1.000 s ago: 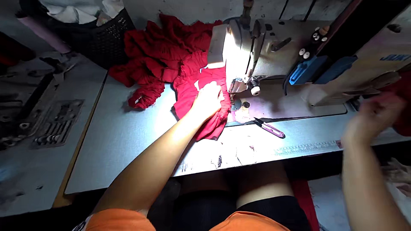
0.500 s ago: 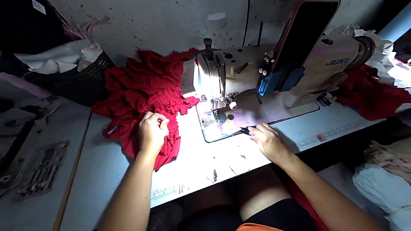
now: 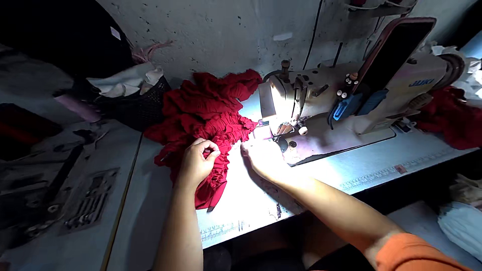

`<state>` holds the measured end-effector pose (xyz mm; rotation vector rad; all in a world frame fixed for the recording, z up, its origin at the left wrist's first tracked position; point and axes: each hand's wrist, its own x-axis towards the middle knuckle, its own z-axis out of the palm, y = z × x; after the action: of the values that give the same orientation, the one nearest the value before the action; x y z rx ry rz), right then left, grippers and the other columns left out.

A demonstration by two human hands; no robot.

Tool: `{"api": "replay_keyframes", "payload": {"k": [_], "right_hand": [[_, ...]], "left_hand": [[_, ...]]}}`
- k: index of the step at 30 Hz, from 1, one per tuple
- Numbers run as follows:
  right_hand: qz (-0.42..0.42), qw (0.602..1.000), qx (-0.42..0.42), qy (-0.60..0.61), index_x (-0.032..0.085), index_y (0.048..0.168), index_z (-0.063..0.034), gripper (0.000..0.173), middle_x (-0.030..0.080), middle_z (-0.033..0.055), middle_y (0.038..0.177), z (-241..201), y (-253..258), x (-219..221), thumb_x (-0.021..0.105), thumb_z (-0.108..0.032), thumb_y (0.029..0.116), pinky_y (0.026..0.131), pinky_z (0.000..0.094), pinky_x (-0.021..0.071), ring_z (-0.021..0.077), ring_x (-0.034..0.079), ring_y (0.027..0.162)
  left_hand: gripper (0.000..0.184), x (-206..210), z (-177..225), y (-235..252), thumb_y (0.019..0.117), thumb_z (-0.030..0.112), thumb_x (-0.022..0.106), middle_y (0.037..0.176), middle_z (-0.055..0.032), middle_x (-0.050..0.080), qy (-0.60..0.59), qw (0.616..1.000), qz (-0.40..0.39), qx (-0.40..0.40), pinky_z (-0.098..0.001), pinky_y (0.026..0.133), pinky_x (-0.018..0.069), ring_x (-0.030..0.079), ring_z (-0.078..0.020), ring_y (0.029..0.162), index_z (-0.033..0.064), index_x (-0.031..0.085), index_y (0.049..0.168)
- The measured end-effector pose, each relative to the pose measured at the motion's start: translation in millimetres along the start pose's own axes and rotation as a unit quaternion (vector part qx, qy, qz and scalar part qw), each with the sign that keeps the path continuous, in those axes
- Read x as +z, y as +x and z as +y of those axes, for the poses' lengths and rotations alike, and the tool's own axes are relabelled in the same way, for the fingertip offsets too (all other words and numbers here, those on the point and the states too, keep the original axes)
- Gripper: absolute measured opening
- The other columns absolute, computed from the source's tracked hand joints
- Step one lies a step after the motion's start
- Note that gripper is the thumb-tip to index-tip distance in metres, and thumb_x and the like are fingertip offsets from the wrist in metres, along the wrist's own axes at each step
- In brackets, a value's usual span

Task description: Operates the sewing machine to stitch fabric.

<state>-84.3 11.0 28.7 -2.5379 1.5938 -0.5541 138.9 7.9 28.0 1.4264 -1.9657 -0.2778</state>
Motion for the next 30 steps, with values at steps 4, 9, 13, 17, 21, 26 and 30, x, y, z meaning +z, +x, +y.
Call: {"api": "replay_keyframes", "payload": {"k": [4,9,13,17,21,26,30], "right_hand": [[0.019,0.997,0.011,0.073,0.073,0.114,-0.0076,0.03,0.071,0.0156,0.097,-10,-9,14,0.048,-0.023,0.1069,0.075,0.0536,0.0547,0.0344,0.069,0.093],[-0.013,0.998,0.065,-0.022,0.071,0.129,-0.0227,0.031,0.073,0.0091,0.107,8,-75,-11,0.05,-0.028,0.1062,0.077,0.0514,0.0561,0.0311,0.07,0.096],[0.064,0.978,0.189,-0.061,0.069,0.134,-0.0177,0.033,0.066,0.023,0.116,81,-108,-37,0.059,-0.019,0.1025,0.068,0.0599,0.0547,0.0439,0.068,0.09],[0.074,0.98,0.179,-0.043,0.069,0.134,-0.0175,0.035,0.062,0.0226,0.124,141,-106,-41,0.057,-0.013,0.1021,0.092,0.058,0.0523,0.0405,0.062,0.113],[0.128,0.984,0.113,0.058,0.078,0.114,-0.0099,0.023,0.066,0.0185,0.122,141,-85,-36,0.065,-0.012,0.0957,0.101,0.0617,0.0431,0.0386,0.059,0.118],[0.038,0.967,0.126,0.217,0.076,0.114,-0.0059,0.025,0.071,0.0159,0.114,115,-32,-22,0.072,-0.018,0.0933,0.101,0.0609,0.0426,0.0334,0.063,0.115],[0.039,0.965,0.082,0.248,0.075,0.093,-0.0053,0.009,0.071,0.0109,0.094,104,-27,-16,0.069,-0.012,0.0912,0.093,0.0562,0.0437,0.0269,0.065,0.097]], "left_hand": [[0.003,-4,-1,-2,0.0902,-0.001,0.073,0.098,-0.0148,0.067,0.006,1.0,-0.024,-0.002,-0.0504,0.083,0.0546,0.067,-0.0276,0.09,0.0001,0.07,0.091],[0.007,-4,3,-3,0.0881,0.001,0.078,0.103,-0.0196,0.068,0.037,0.995,-0.08,-0.052,-0.0609,0.089,0.0505,0.066,-0.0372,0.101,-0.0004,0.071,0.09],[0.01,6,26,-5,0.0915,0.008,0.072,0.108,-0.0203,0.068,0.085,0.995,-0.056,-0.018,-0.0633,0.092,0.0485,0.064,-0.0403,0.106,0.0029,0.074,0.099],[0.016,33,78,-4,0.0918,0.019,0.071,0.094,-0.015,0.07,0.082,0.994,-0.071,0.007,-0.0588,0.084,0.0521,0.068,-0.0335,0.093,0.0042,0.075,0.095],[0.027,74,113,9,0.0921,0.035,0.077,0.089,-0.009,0.072,0.036,0.988,-0.138,-0.054,-0.0538,0.081,0.0532,0.068,-0.0271,0.087,0.0089,0.077,0.1],[0.024,108,120,25,0.0961,0.03,0.071,0.09,-0.0087,0.068,0.023,0.989,-0.106,-0.104,-0.0494,0.081,0.0498,0.064,-0.0256,0.088,0.0085,0.074,0.106],[0.023,104,106,21,0.1013,0.021,0.057,0.081,-0.0092,0.06,0.071,0.993,-0.078,-0.045,-0.0495,0.077,0.0461,0.061,-0.0265,0.081,0.0054,0.065,0.088]]}}
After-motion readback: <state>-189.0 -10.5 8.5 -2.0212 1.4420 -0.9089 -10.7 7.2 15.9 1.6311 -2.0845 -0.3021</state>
